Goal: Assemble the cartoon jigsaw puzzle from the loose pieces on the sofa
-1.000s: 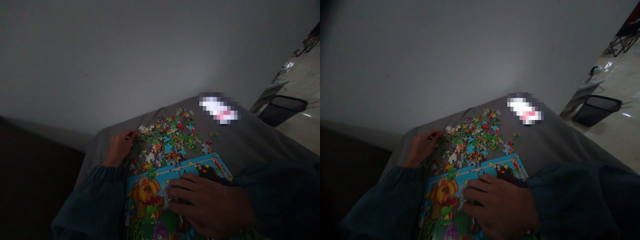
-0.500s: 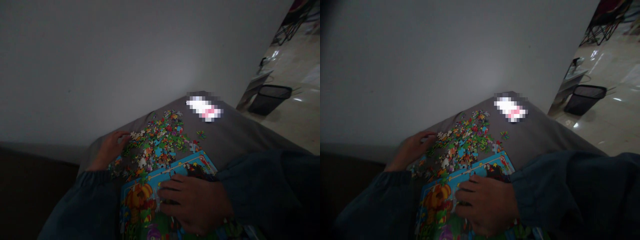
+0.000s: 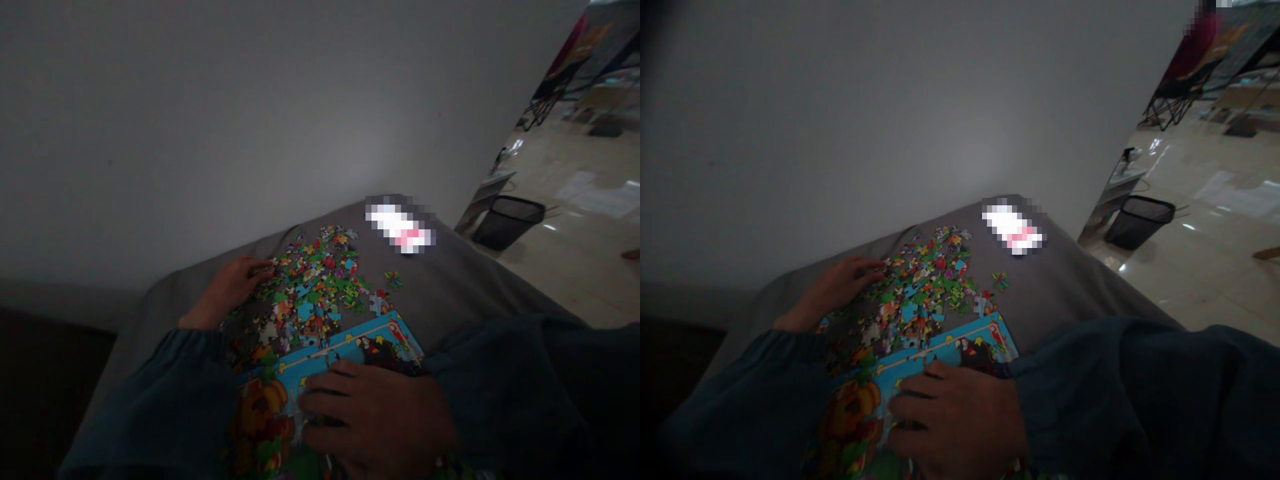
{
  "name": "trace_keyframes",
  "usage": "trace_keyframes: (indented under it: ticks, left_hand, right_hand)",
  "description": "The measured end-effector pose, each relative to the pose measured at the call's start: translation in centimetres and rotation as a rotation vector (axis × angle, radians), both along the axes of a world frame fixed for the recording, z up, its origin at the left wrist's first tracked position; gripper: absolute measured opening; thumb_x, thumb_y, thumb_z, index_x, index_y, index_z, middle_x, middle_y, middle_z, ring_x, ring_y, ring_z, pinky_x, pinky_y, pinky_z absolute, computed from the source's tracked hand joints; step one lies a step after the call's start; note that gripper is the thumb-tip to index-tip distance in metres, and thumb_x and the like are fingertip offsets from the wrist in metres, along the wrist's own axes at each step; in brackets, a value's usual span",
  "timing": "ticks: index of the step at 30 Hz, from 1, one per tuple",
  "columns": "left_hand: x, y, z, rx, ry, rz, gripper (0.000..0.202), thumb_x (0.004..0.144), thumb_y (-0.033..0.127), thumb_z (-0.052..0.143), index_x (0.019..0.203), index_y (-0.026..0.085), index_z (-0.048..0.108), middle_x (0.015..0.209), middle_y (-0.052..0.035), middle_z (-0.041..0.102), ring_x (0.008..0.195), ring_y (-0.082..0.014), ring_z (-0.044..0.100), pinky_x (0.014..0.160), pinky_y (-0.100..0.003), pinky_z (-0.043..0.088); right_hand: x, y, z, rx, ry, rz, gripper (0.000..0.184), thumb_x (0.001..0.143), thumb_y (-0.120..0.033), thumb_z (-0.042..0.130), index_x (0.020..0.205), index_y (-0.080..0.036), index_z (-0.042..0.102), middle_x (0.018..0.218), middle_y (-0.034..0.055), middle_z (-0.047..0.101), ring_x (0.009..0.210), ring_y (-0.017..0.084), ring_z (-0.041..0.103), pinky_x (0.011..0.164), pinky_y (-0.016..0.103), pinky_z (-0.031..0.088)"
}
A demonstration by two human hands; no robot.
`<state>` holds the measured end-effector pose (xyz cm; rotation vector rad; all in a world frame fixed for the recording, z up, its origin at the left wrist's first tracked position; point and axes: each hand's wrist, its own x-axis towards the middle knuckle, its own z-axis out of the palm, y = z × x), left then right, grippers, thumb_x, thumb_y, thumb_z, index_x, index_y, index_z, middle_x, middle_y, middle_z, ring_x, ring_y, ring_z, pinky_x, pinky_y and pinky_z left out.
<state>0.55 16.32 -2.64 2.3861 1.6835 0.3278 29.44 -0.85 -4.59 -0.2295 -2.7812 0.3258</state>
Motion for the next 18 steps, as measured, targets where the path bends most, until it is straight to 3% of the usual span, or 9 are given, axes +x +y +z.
trace_keyframes:
  ticks: [3,8,13,15,18]
  left_hand:
    - [-0.1,-0.1,0.5,-0.016,-0.003,0.029,0.048,0.088,0.057,0.05,0.113,0.026,0.076,0.113,-0.0068,0.076,0.097,-0.0273,0.069,0.085,-0.035,0.053]
    - [-1.0,-0.6,2.2,-0.009,0.006,0.133,0.054,0.089,0.057,0.047,0.118,0.021,0.074,0.103,-0.0086,0.079,0.09,-0.0273,0.071,0.079,-0.035,0.053]
    - [-1.8,-1.1,3.1,-0.116,0.054,0.111,0.047,0.079,0.066,0.058,0.085,0.025,0.081,0.075,-0.003,0.077,0.066,-0.0231,0.069,0.06,-0.029,0.051]
    - [-1.2,-0.9,2.6,-0.036,0.075,0.159,0.053,0.085,0.065,0.051,0.088,0.021,0.08,0.083,-0.0079,0.077,0.075,-0.027,0.07,0.068,-0.033,0.052]
    - [0.5,-0.5,0.9,0.122,0.075,0.211,0.057,0.094,0.057,0.039,0.112,0.016,0.074,0.114,-0.016,0.072,0.107,-0.0322,0.066,0.094,-0.042,0.049]
  right_hand:
    - [0.0,-0.1,0.2,-0.027,-0.017,0.001,0.034,0.098,-0.03,0.044,0.126,-0.015,0.057,0.129,0.0088,0.06,0.118,0.023,0.052,0.092,0.038,0.043]
    - [0.0,-0.1,0.4,-0.06,-0.049,0.008,0.038,0.096,-0.032,0.047,0.129,-0.015,0.056,0.131,0.01,0.06,0.116,0.024,0.052,0.091,0.04,0.044]
    - [0.1,-0.1,0.5,-0.065,-0.046,0.009,0.038,0.096,-0.03,0.047,0.13,-0.014,0.056,0.132,0.01,0.06,0.119,0.024,0.051,0.095,0.039,0.043]
    - [0.1,-0.1,0.4,-0.061,-0.047,0.005,0.038,0.097,-0.03,0.047,0.131,-0.014,0.055,0.132,0.0099,0.059,0.119,0.024,0.051,0.095,0.04,0.043]
    - [0.0,-0.1,0.4,-0.054,-0.051,0.005,0.039,0.097,-0.031,0.047,0.131,-0.014,0.055,0.131,0.0096,0.059,0.115,0.024,0.052,0.092,0.04,0.044]
